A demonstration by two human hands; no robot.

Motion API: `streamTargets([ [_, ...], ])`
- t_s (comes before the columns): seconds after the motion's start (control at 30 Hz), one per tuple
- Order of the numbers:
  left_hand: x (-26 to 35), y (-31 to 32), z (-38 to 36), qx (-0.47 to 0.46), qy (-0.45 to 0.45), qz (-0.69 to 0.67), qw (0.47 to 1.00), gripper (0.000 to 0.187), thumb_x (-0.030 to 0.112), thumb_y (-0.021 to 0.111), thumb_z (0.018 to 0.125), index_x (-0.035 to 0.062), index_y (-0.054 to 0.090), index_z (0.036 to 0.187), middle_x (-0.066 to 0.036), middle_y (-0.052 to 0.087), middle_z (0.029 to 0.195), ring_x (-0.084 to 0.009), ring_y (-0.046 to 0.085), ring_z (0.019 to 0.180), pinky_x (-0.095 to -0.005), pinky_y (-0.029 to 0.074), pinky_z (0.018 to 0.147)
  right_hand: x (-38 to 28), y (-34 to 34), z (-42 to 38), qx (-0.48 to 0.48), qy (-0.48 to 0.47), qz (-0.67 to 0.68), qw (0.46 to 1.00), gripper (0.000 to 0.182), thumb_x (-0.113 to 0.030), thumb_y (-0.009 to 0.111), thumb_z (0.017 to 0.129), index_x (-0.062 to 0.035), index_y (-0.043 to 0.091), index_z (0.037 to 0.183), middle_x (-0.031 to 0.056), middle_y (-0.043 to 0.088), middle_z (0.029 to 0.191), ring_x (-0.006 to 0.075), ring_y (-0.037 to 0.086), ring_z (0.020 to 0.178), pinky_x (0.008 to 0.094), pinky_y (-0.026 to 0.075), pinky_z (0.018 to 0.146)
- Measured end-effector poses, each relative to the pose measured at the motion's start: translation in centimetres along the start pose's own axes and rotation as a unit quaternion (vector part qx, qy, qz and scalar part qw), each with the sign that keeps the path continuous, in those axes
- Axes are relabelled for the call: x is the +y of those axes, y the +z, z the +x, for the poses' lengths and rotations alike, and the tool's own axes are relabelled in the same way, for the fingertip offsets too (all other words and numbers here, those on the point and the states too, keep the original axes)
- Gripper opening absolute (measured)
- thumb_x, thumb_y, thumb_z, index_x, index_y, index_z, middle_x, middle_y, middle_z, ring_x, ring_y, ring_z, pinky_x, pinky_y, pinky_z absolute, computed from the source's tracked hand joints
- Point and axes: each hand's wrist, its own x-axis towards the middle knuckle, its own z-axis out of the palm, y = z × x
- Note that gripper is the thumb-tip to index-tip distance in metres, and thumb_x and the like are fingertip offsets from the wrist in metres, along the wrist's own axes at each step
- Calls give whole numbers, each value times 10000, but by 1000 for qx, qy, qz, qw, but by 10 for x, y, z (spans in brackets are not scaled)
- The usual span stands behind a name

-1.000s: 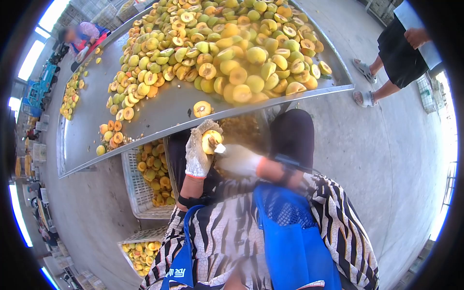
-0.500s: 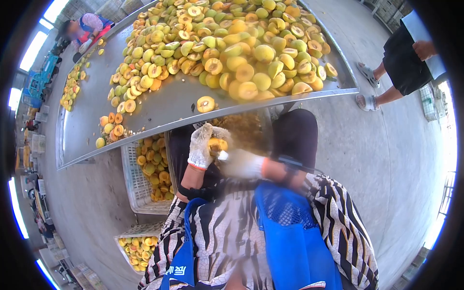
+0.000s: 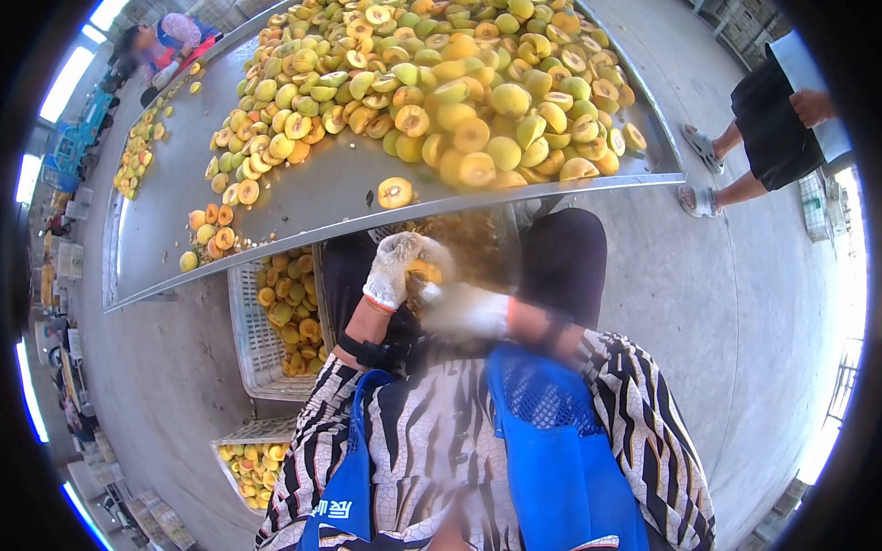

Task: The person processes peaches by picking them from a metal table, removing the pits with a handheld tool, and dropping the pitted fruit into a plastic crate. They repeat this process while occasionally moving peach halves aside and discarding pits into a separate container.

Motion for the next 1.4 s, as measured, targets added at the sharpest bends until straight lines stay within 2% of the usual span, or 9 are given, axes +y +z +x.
streamTargets([
  [0.1, -49, -15, 16, 58, 87, 34, 994, 287, 234, 589, 890, -29, 699, 928, -140, 709, 927, -236, 671, 827, -345, 539, 778, -15, -3, -3, -22, 197, 270, 942, 166, -214, 633, 882, -83, 574, 801, -12, 500, 562, 144, 543, 496, 292, 455, 453],
  [0.3, -19, 2, 6, 72, 32, -56, 995, 203, 186, 597, 797, 103, 719, 936, -90, 707, 942, -274, 660, 900, -396, 526, 852, -26, 3, -1, 49, 151, 82, 984, 192, -263, 637, 923, -119, 566, 819, -56, 493, 604, 60, 498, 498, 220, 363, 395],
  [0.57, 5, 0, -3, -14, 185, 195, 963, 200, 141, 646, 699, 143, 728, 881, -52, 708, 899, -263, 665, 863, -374, 532, 800, 53, -3, 15, -202, 164, 559, 787, 420, -419, 366, 1042, -109, 549, 824, -53, 437, 617, 55, 414, 460, 202, 341, 396],
  [0.67, -1, -3, -1, 46, 204, 196, 958, 203, 142, 686, 687, 129, 731, 884, -56, 712, 876, -251, 673, 817, -351, 542, 764, 59, -1, 20, -107, 175, 499, 842, 394, -398, 388, 1040, -115, 538, 811, -56, 430, 600, 53, 422, 458, 208, 332, 387],
  [0.8, 31, -22, -17, 183, 129, -33, 974, 257, 166, 607, 964, -86, 654, 970, -175, 710, 885, -251, 698, 768, -364, 581, 712, 34, -15, 10, -51, 49, 470, 880, 260, -296, 486, 1020, -131, 536, 826, -75, 429, 584, 54, 427, 440, 220, 330, 369],
  [0.97, 72, -88, -45, 470, 222, 529, 671, 287, 131, 726, 835, 3, 676, 1087, -152, 605, 1213, -295, 572, 1111, -378, 491, 923, 6, -19, 5, 15, 73, 511, 856, 43, -191, 520, 1007, -152, 527, 990, -65, 418, 579, 51, 429, 435, 221, 322, 376],
  [1.03, 75, -99, -37, 490, 168, 522, 677, 395, 205, 746, 813, 13, 653, 1146, -170, 587, 1252, -325, 521, 1195, -420, 439, 1005, 10, -19, 12, 3, 82, 563, 822, 20, -184, 513, 1009, -167, 516, 1021, -57, 427, 604, 55, 420, 444, 221, 300, 386],
  [1.2, 64, -67, 37, 308, 36, 415, 855, 604, 258, 731, 843, -28, 527, 1334, -189, 580, 1330, -273, 582, 1204, -343, 437, 1035, -9, -9, 12, 67, 118, 520, 843, 158, -171, 588, 959, -146, 515, 1097, -58, 414, 639, 54, 397, 464, 227, 291, 404],
  [1.4, 53, -38, 103, 139, -93, 622, 765, 633, 411, 698, 784, 71, 574, 1303, -155, 588, 1306, -324, 537, 1233, -418, 424, 1042, 11, -12, 6, 138, 79, 272, 949, 287, -280, 683, 901, -46, 565, 1018, 96, 646, 784, 168, 611, 574, 290, 485, 456],
])
